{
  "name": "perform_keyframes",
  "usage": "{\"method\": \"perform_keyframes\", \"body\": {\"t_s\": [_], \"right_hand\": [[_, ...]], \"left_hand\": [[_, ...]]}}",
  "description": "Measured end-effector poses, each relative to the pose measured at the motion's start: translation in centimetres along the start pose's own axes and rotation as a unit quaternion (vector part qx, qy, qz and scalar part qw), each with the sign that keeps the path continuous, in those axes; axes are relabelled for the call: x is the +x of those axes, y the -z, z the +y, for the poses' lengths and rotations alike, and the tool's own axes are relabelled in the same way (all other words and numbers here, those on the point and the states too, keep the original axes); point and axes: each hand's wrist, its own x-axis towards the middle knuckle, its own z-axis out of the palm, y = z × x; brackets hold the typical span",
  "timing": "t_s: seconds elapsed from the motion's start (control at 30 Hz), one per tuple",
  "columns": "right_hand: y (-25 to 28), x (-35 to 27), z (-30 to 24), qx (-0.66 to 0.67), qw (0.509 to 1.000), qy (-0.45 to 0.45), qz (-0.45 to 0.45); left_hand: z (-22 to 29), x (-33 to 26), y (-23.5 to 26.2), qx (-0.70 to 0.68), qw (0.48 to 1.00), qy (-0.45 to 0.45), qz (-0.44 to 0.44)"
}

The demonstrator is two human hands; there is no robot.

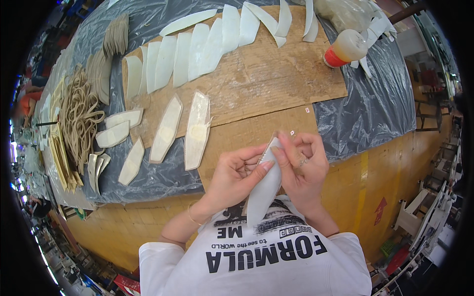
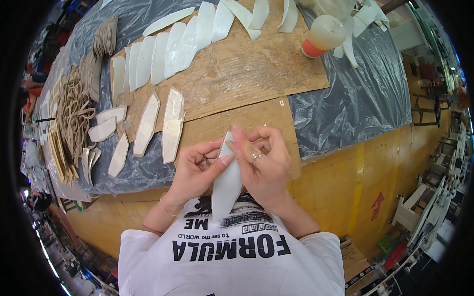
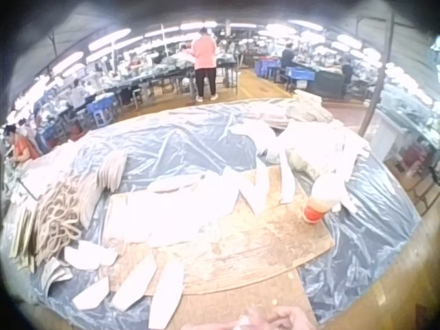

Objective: The person repeatedly picks up white curved pieces and a flat piece, applies glue from a bottle to the flat piece, and presses the curved piece onto it. They smooth the joined piece and place it aside, repeating the cycle with new pieces from the table.

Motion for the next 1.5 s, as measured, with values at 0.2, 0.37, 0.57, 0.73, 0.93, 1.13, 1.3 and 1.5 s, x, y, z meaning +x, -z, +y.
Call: {"method": "perform_keyframes", "body": {"t_s": [0.2,0.37,0.57,0.73,0.93,1.13,1.3,1.5], "right_hand": [[0.2,0.7,0.8,0.020,0.998,0.063,-0.001],[0.3,0.8,0.9,0.093,0.995,0.018,-0.020],[-0.6,0.4,0.5,0.099,0.995,0.015,0.019],[-0.2,0.6,0.7,-0.020,0.992,0.124,0.025],[-0.4,0.5,0.5,-0.025,0.997,0.069,0.025],[-0.8,0.3,0.2,0.007,0.999,0.022,0.043],[-0.9,0.1,0.1,0.024,0.998,-0.016,0.063],[-0.7,0.2,0.2,0.018,0.998,-0.017,0.055]], "left_hand": [[1.2,0.4,1.0,-0.031,0.999,0.008,-0.018],[2.6,1.2,1.3,0.034,0.999,-0.031,-0.007],[3.1,2.0,1.1,0.133,0.991,0.007,0.028],[2.8,2.9,1.6,0.086,0.994,0.037,0.055],[2.0,2.1,0.9,0.043,0.997,0.000,0.062],[2.3,1.6,0.4,0.037,0.997,0.007,0.070],[2.4,1.2,-0.1,0.016,0.997,-0.011,0.075],[2.1,0.5,-0.4,0.013,0.997,-0.011,0.074]]}}
